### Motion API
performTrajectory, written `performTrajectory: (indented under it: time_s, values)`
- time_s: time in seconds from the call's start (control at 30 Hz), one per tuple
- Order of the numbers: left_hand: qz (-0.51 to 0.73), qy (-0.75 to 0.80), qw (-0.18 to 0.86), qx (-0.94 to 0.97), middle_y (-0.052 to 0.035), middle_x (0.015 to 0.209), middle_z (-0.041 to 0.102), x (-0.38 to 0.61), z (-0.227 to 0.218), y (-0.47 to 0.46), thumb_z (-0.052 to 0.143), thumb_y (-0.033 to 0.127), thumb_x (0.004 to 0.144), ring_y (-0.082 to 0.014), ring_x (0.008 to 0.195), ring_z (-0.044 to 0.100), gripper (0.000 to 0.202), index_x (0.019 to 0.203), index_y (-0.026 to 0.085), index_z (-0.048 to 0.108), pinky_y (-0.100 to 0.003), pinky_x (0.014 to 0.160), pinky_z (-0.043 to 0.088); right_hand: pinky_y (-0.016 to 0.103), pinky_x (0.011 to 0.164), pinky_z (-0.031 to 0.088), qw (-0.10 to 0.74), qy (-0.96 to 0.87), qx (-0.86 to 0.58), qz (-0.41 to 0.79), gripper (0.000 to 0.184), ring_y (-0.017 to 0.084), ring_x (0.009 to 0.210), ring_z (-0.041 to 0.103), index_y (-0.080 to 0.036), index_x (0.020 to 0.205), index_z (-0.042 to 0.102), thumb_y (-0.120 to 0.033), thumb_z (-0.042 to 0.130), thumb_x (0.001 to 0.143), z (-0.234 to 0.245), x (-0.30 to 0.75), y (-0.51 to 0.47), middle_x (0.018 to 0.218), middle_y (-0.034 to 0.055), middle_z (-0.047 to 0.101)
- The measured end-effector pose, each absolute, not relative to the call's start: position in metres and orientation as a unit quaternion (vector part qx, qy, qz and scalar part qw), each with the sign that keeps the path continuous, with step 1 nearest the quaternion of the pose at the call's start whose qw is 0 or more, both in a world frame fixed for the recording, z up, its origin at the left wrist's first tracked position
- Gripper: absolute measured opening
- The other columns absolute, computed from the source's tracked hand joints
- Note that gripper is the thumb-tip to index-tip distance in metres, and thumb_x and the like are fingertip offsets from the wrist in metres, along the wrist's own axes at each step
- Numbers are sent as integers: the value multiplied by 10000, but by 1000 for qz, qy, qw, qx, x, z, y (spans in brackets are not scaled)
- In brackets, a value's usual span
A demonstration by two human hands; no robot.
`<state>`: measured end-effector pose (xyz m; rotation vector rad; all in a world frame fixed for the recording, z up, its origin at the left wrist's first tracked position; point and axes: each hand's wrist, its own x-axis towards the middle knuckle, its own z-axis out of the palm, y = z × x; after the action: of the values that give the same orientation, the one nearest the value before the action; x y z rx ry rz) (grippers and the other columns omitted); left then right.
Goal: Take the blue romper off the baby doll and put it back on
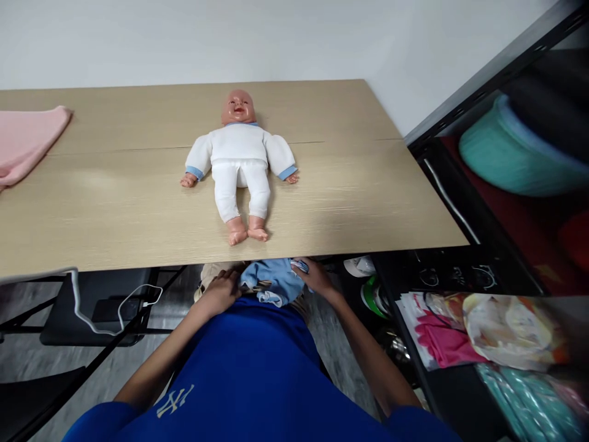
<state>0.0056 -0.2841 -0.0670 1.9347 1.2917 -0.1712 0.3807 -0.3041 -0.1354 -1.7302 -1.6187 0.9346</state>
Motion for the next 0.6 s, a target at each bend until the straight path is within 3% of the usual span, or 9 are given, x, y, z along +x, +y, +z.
performTrajectory:
  time_s: [0.1, 0.17, 0.27, 0.3, 0.33, 0.4, 0.5, 0.53, 0.6]
  values:
    - [-46, 488, 352, 797, -275, 1575, 721, 1, -20, -291, 638, 473, 1166, -496, 1518, 670, 495, 1523, 134, 687, -664, 1279, 559, 490, 1089, 633, 274, -706, -570, 320, 279, 306, 1141, 811, -242, 1139, 854, -465, 686, 1152, -88, 359, -317, 1213, 121, 860]
    - [34, 429, 382, 818, -211, 1625, 708, 4, 14, -294, 687, 539, 1182, -433, 1520, 684, 532, 1605, 220, 645, -645, 1305, 557, 444, 1049, 606, 248, -810, -471, 245, 237, 268, 1087, 778, -245, 1178, 865, -376, 668, 1199, -46, 342, -324, 1137, 90, 844]
    - [192, 348, 385, 833, -183, 1792, 588, 17, 55, -290, 875, 605, 1084, -411, 1678, 563, 838, 1769, 312, 492, -628, 1403, 479, 434, 995, 589, 239, -884, -373, 150, 136, 258, 1040, 739, -249, 1216, 852, -309, 737, 1176, 17, 321, -323, 1079, 68, 830]
    - [219, 319, 400, 831, -184, 1787, 599, 23, 64, -286, 922, 608, 1047, -411, 1661, 585, 899, 1773, 311, 483, -612, 1384, 499, 446, 1011, 595, 254, -892, -350, 129, 116, 270, 1072, 740, -267, 1233, 849, -290, 765, 1155, 35, 316, -321, 1098, 68, 832]
    - [234, 295, 423, 824, -177, 1729, 655, 28, 70, -282, 940, 595, 1037, -399, 1589, 651, 872, 1740, 298, 516, -580, 1332, 544, 475, 1064, 602, 285, -890, -339, 110, 150, 291, 1148, 747, -295, 1264, 842, -258, 786, 1130, 50, 312, -317, 1172, 74, 838]
    - [254, 280, 471, 797, -123, 1467, 799, 37, 78, -272, 912, 551, 1072, -323, 1298, 790, 619, 1551, 259, 651, -469, 1135, 630, 563, 1189, 603, 373, -851, -358, 98, 362, 346, 1349, 732, -362, 1411, 789, -235, 841, 1076, 73, 306, -309, 1419, 93, 807]
    - [321, 315, 493, 745, -48, 1164, 795, 43, 87, -264, 867, 495, 1111, -221, 1010, 750, 359, 1283, 222, 710, -351, 940, 594, 581, 1163, 669, 457, -757, -423, 197, 820, 365, 1413, 745, -389, 1735, 536, -346, 935, 1019, 90, 303, -300, 1671, 143, 681]
    - [347, 324, 497, 727, -41, 1140, 778, 42, 90, -263, 859, 494, 1116, -208, 988, 727, 348, 1259, 219, 700, -335, 921, 579, 531, 1094, 701, 451, -740, -432, 248, 854, 340, 1333, 786, -362, 1762, 501, -385, 935, 1026, 93, 303, -298, 1627, 148, 710]
    - [386, 338, 515, 687, -30, 1087, 749, 40, 93, -263, 829, 517, 1134, -189, 940, 687, 350, 1237, 221, 674, -312, 885, 560, 416, 944, 704, 419, -740, -430, 303, 562, 259, 1076, 827, -307, 1600, 664, -390, 870, 1084, 96, 303, -295, 1324, 88, 825]
